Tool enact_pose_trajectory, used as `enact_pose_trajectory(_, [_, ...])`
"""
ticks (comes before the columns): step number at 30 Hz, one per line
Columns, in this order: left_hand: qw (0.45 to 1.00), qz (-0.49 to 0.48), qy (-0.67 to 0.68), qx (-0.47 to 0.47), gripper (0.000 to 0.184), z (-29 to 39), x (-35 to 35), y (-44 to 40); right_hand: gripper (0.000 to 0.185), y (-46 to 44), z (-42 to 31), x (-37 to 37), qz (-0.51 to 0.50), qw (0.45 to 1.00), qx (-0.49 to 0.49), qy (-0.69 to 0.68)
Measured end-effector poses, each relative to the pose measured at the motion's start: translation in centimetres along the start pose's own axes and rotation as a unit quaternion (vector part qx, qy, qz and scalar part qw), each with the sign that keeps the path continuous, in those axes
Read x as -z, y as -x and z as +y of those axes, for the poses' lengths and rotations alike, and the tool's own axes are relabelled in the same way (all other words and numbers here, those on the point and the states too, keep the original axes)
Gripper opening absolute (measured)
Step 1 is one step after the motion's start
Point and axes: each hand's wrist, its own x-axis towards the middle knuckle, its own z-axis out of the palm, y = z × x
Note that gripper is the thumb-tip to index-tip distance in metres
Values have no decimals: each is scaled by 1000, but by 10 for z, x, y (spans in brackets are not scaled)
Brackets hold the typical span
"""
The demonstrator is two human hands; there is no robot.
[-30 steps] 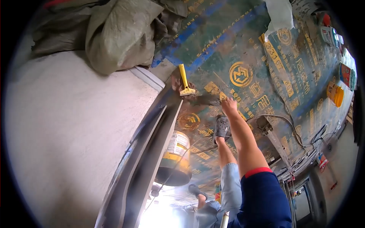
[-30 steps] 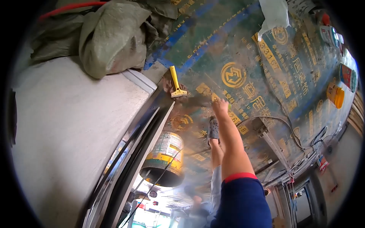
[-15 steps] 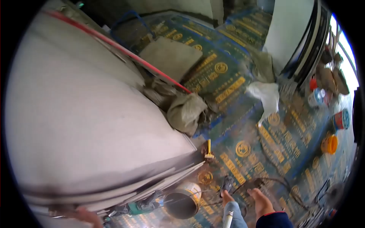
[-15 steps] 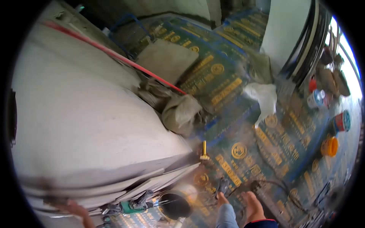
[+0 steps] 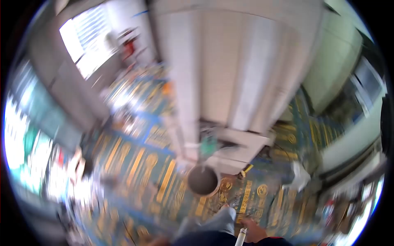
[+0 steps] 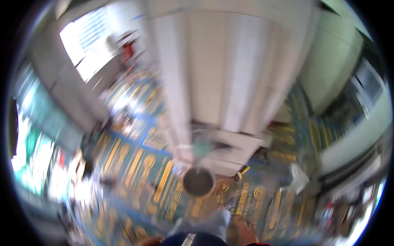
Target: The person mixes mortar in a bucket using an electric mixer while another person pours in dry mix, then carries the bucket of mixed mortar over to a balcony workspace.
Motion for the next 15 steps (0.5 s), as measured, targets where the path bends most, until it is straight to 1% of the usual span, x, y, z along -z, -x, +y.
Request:
enact_pose_trajectory(1, [997,1,-45,-55,48,-61,-27,32,24,6,-20,-12,-15,999,20,29])
enact_pose_trajectory(2, [984,32,-110,-135,50,-112,-52,62,22,14,-41,-23,-34,997,37,56])
enact_pose_trajectory(3, [969,85,-152,-177,52,-147,-78,86,20,20,-64,-36,-54,994,50,83])
enact_pose_trajectory(4, [986,99,-117,-71,54,-151,-79,109,19,23,-87,-50,-74,989,60,109])
enact_pose_trajectory(6, [980,156,-84,90,58,-63,-13,190,15,19,-133,-80,-101,980,81,153])
enact_pose_trajectory(8, [962,226,19,149,60,-75,-11,203,12,16,-187,-113,-135,970,91,182])
enact_pose_trajectory(10, [923,338,103,153,55,-79,-13,199,13,19,-245,-125,-233,953,38,188])
enact_pose_trajectory(12, [918,288,183,201,53,-53,23,207,17,50,-295,-144,-322,929,-32,181])
enact_pose_trajectory(14, [924,305,208,104,53,-51,33,205,20,95,-322,-169,-205,951,68,222])
enact_pose_trajectory(15, [925,301,214,87,53,-71,17,185,24,98,-327,-184,-157,964,100,188])
